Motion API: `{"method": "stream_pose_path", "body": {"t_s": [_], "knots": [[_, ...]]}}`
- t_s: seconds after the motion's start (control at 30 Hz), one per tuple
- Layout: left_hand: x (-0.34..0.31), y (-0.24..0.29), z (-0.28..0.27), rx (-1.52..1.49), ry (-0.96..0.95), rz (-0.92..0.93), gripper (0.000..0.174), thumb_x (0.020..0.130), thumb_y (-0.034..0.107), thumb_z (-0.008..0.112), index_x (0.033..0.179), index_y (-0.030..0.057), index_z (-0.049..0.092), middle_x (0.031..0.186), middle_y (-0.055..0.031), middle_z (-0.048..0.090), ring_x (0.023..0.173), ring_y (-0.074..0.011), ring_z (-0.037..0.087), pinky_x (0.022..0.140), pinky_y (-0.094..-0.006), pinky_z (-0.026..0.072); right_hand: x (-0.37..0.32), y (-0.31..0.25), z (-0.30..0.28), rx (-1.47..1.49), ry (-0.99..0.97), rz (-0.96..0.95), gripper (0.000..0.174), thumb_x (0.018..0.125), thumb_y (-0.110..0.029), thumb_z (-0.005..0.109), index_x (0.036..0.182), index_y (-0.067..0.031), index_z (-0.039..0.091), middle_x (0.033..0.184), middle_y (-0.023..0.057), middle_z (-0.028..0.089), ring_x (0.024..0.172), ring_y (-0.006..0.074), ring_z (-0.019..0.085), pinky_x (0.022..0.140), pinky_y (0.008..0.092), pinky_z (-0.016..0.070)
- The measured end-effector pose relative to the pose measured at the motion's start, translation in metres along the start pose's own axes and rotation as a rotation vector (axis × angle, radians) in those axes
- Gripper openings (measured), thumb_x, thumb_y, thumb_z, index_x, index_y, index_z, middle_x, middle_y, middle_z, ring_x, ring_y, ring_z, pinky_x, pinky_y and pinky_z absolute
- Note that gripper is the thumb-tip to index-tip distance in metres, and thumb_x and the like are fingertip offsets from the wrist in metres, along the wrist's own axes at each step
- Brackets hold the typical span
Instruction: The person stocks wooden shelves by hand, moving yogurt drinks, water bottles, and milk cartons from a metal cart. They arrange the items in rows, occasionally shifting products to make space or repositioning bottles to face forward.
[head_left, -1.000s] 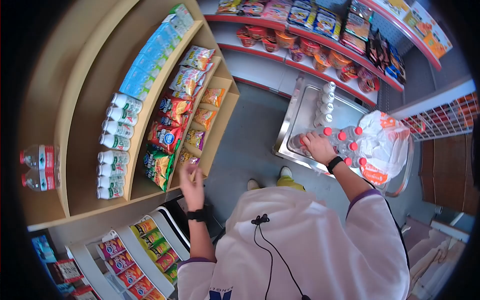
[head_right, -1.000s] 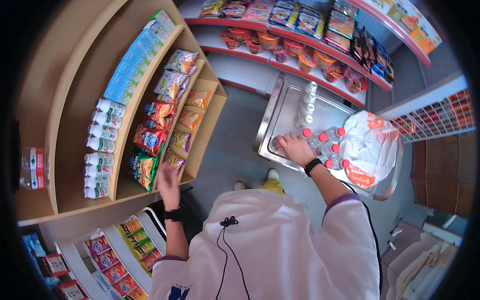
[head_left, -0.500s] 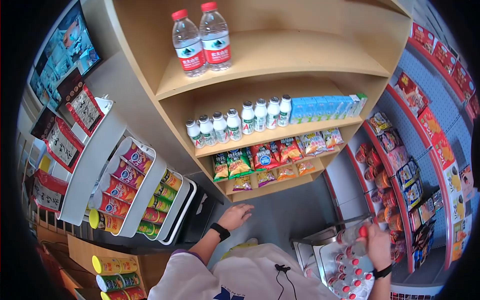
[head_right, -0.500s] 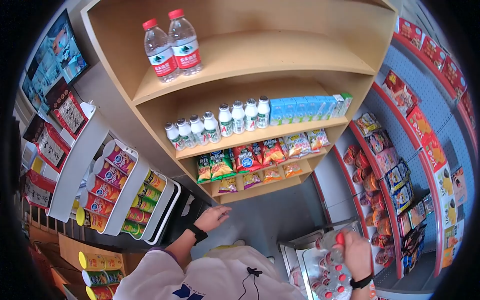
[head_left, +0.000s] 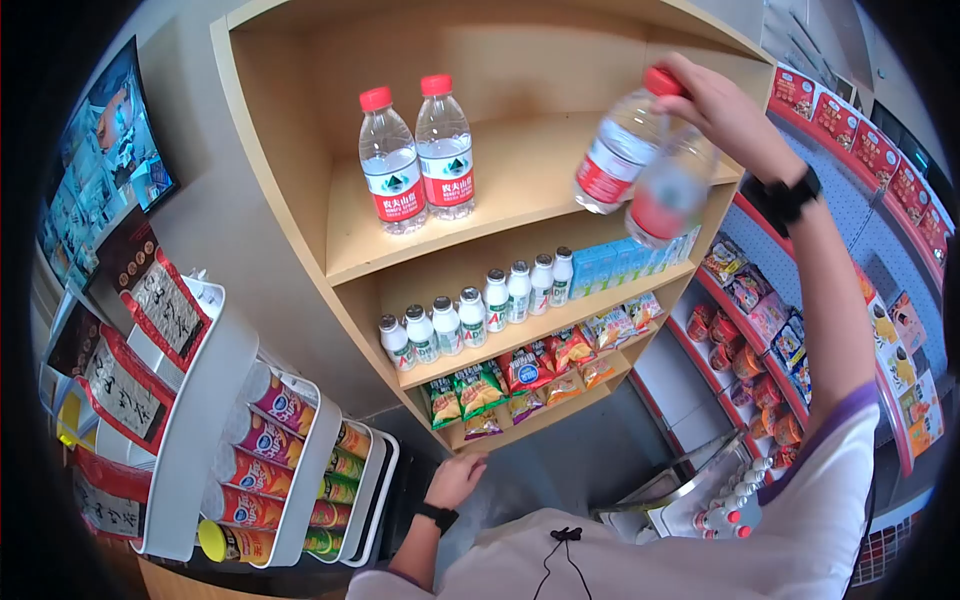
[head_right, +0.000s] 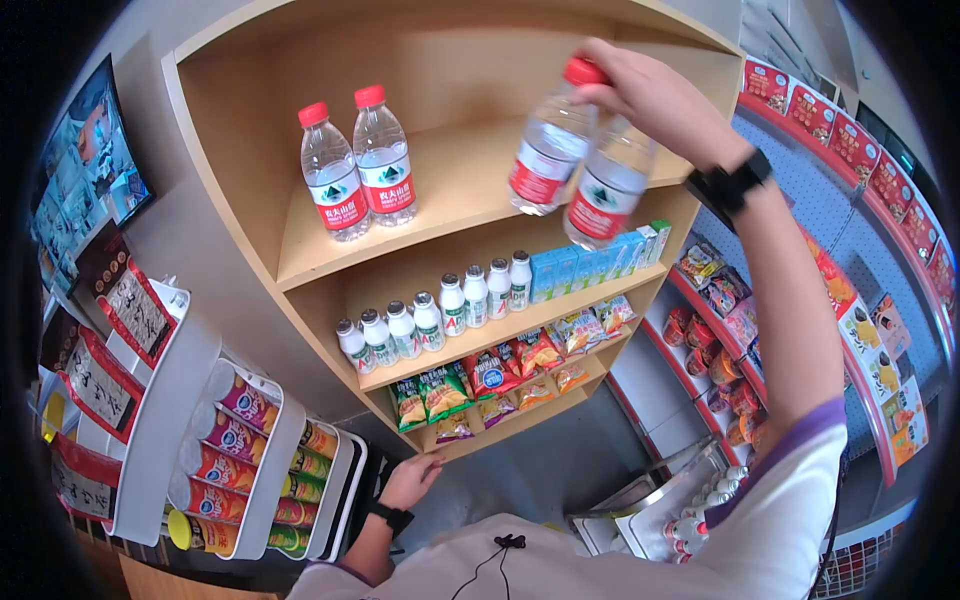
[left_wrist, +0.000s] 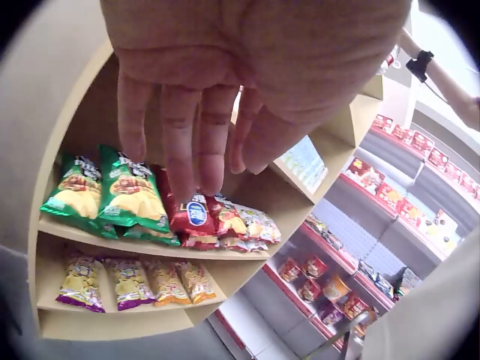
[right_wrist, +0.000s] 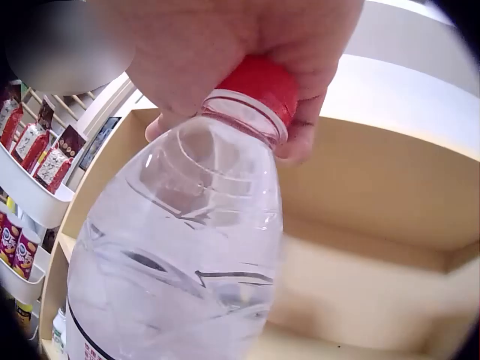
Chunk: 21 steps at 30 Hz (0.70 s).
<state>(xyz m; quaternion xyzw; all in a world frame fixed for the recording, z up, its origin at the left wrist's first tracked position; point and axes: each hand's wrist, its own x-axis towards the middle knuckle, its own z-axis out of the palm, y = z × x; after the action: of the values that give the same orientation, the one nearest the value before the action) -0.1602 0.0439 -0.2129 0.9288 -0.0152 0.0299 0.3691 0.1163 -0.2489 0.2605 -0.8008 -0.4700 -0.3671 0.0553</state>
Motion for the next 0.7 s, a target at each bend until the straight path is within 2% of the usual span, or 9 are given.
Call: {"method": "stream_pose_path", "body": {"t_s": [0.07, 0.13, 0.2, 0.37, 0.47, 0.53, 0.7], "knots": [[-0.016, -0.015, 0.005, 0.004, 0.038, -0.029, 0.024, 0.088, 0.017, 0.061, 0.109, 0.0078, 0.066, 0.099, -0.0146, 0.069, 0.091, -0.0329, 0.066, 0.079, -0.0419, 0.0526, 0.033, 0.004, 0.017, 0.019, 0.036, -0.056, 0.04, 0.094, -0.039, 0.056, 0.112, -0.0034, 0.05, 0.099, 0.0192, 0.062, 0.095, 0.0381, 0.058, 0.08, 0.0427, 0.0465], [-0.03, -0.024, 0.008, 0.005, 0.087, -0.074, 0.024, 0.087, 0.017, 0.062, 0.109, 0.0075, 0.066, 0.099, -0.0144, 0.069, 0.09, -0.0327, 0.066, 0.079, -0.0414, 0.0527, 0.059, 0.004, 0.032, 0.072, -0.053, -0.08, 0.041, 0.094, -0.042, 0.055, 0.108, -0.0031, 0.05, 0.096, 0.0188, 0.062, 0.093, 0.0374, 0.059, 0.078, 0.0439, 0.0459], [-0.047, -0.022, 0.008, 0.026, 0.146, -0.205, 0.023, 0.086, 0.014, 0.063, 0.108, 0.0068, 0.066, 0.098, -0.0147, 0.068, 0.089, -0.0323, 0.066, 0.078, -0.0405, 0.0529, 0.077, 0.005, 0.046, 0.086, -0.097, -0.097, 0.04, 0.094, -0.04, 0.056, 0.109, -0.0032, 0.049, 0.098, 0.0183, 0.061, 0.094, 0.0367, 0.058, 0.079, 0.0434, 0.046], [-0.079, 0.0, 0.01, 0.04, 0.299, -0.393, 0.022, 0.084, 0.009, 0.063, 0.106, 0.0062, 0.067, 0.093, -0.0145, 0.068, 0.086, -0.0322, 0.066, 0.077, -0.0401, 0.0528, 0.1, 0.003, 0.076, 0.171, -0.192, -0.13, 0.04, 0.093, -0.039, 0.057, 0.111, -0.0044, 0.049, 0.098, 0.0171, 0.062, 0.096, 0.0353, 0.059, 0.08, 0.044, 0.0463], [-0.094, 0.007, 0.024, 0.05, 0.368, -0.501, 0.022, 0.084, 0.009, 0.063, 0.106, 0.0064, 0.067, 0.092, -0.0147, 0.067, 0.086, -0.0324, 0.066, 0.077, -0.0402, 0.0528, 0.111, 0.009, 0.09, 0.195, -0.162, -0.198, 0.04, 0.092, -0.04, 0.057, 0.111, -0.0048, 0.051, 0.098, 0.0168, 0.062, 0.095, 0.035, 0.059, 0.079, 0.0442, 0.0464], [-0.098, 0.014, 0.032, 0.052, 0.343, -0.592, 0.022, 0.085, 0.01, 0.063, 0.106, 0.0066, 0.067, 0.092, -0.0152, 0.068, 0.087, -0.0329, 0.066, 0.078, -0.04, 0.0529, 0.117, 0.014, 0.101, 0.223, -0.146, -0.225, 0.039, 0.092, -0.039, 0.057, 0.11, -0.0052, 0.051, 0.097, 0.0164, 0.062, 0.094, 0.0351, 0.059, 0.079, 0.0442, 0.0465], [-0.101, 0.027, 0.049, 0.03, 0.404, -0.629, 0.023, 0.085, 0.012, 0.063, 0.107, 0.0068, 0.067, 0.093, -0.0153, 0.068, 0.087, -0.0334, 0.066, 0.078, -0.0403, 0.0531, 0.126, 0.015, 0.115, 0.314, -0.132, -0.232, 0.036, 0.091, -0.038, 0.059, 0.107, -0.0065, 0.054, 0.093, 0.0154, 0.062, 0.091, 0.0349, 0.06, 0.078, 0.0439, 0.0466]]}}
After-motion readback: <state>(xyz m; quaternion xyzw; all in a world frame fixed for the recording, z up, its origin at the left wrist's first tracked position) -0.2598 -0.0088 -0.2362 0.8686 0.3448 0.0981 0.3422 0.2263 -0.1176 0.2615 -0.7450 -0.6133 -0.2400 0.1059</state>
